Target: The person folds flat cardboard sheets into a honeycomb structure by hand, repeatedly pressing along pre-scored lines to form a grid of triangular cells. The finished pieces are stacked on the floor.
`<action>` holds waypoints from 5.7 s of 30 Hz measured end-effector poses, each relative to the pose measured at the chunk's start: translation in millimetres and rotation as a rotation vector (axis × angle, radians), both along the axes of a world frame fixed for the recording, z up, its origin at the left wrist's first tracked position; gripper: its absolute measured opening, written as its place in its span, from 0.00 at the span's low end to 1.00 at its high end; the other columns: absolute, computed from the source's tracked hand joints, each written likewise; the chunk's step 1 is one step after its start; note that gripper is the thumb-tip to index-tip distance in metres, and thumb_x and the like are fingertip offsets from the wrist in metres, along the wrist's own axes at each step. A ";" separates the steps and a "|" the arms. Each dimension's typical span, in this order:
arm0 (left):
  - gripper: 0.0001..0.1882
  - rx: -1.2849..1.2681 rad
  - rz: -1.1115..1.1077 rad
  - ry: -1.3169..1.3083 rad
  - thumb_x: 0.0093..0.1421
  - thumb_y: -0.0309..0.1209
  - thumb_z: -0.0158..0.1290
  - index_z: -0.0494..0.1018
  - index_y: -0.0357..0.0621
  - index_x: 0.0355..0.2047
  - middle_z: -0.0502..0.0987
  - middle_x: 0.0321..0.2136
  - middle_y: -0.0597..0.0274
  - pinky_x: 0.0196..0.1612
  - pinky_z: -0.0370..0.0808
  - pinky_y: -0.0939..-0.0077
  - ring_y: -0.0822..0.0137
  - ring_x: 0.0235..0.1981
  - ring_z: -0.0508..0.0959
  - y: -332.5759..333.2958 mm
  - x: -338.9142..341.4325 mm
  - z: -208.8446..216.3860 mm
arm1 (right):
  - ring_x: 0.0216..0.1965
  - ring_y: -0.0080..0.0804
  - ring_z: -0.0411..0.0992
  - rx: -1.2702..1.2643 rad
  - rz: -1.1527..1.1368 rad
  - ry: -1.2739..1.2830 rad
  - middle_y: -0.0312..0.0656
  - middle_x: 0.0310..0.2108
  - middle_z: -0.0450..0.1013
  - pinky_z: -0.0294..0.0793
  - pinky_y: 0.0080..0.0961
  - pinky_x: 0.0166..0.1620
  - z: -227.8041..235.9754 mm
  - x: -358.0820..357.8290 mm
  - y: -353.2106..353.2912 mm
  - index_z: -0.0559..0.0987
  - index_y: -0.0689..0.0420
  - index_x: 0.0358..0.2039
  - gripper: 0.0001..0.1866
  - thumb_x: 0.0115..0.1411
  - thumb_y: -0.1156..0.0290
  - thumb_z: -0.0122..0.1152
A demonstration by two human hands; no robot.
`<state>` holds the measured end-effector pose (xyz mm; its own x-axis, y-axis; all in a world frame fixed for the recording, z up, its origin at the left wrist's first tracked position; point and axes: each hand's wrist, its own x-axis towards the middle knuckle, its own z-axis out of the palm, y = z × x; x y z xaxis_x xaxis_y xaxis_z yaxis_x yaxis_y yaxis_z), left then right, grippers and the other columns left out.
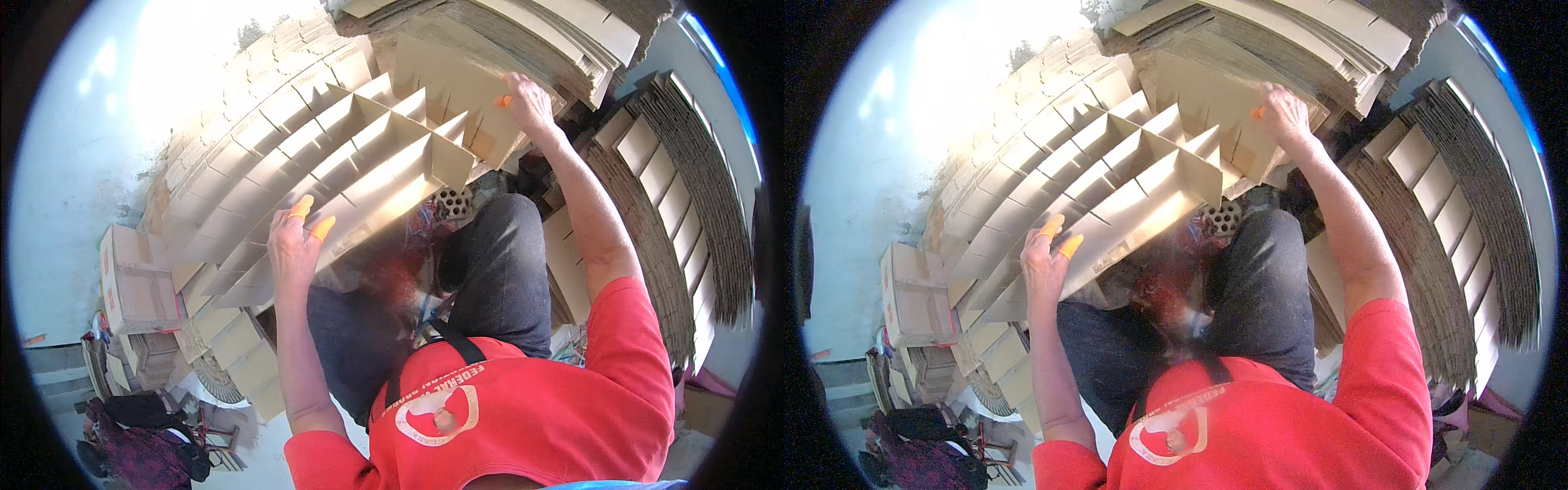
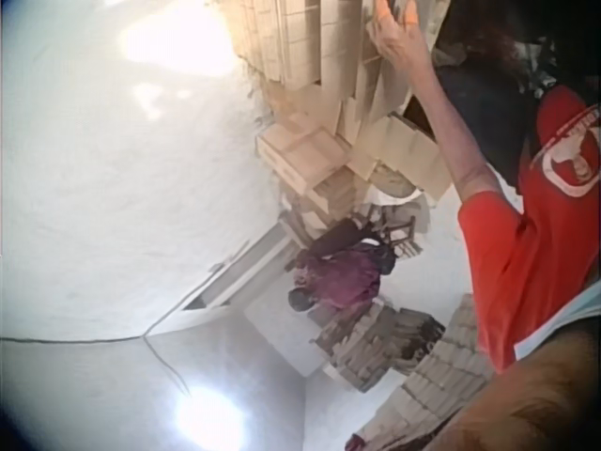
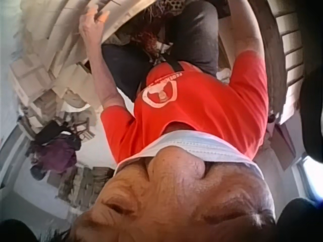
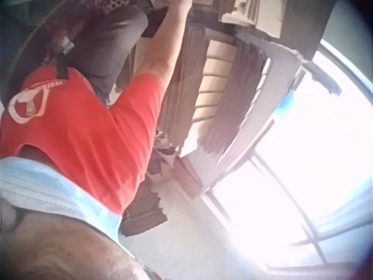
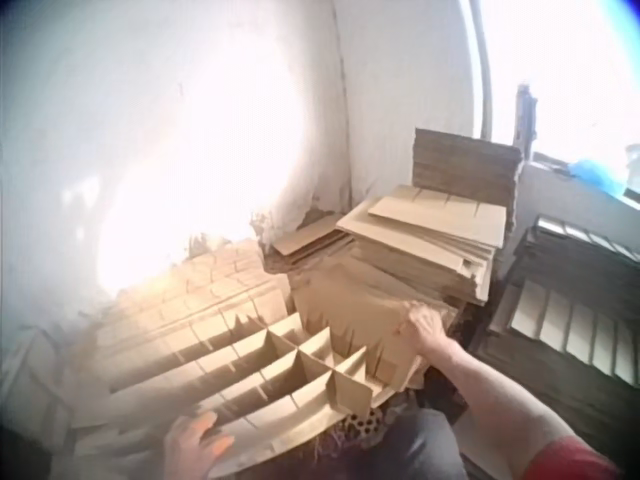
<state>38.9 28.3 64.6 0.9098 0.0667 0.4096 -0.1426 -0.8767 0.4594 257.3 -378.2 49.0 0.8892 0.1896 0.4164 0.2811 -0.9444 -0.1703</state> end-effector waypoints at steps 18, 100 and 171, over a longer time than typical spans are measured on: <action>0.10 -0.053 -0.104 0.059 0.44 0.30 0.65 0.79 0.39 0.26 0.80 0.41 0.56 0.58 0.61 0.55 0.49 0.54 0.71 18.9 21.6 -30.9 | 0.33 0.25 0.78 0.537 0.159 -0.242 0.39 0.34 0.81 0.76 0.23 0.39 117.5 -47.8 22.6 0.78 0.53 0.46 0.13 0.60 0.69 0.61; 0.12 -1.604 0.045 -0.349 0.50 0.15 0.61 0.74 0.33 0.36 0.78 0.30 0.57 0.37 0.77 0.76 0.68 0.30 0.79 16.8 -16.7 -4.7 | 0.29 0.25 0.79 0.928 0.285 0.390 0.44 0.31 0.80 0.81 0.20 0.32 117.1 -108.5 165.5 0.79 0.62 0.47 0.14 0.65 0.77 0.48; 0.10 -0.134 0.194 -0.063 0.47 0.23 0.62 0.80 0.41 0.33 0.80 0.30 0.53 0.37 0.73 0.63 0.54 0.33 0.76 60.8 -58.4 -30.6 | 0.26 0.32 0.76 0.367 0.911 0.095 0.49 0.30 0.77 0.75 0.28 0.32 114.6 -144.6 208.5 0.71 0.54 0.58 0.31 0.52 0.79 0.66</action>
<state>-19.5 89.1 34.0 0.8475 0.2956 0.4409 -0.0094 -0.8221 0.5693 112.7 -169.7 163.6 0.5001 0.6920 0.5206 0.8449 -0.2579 -0.4687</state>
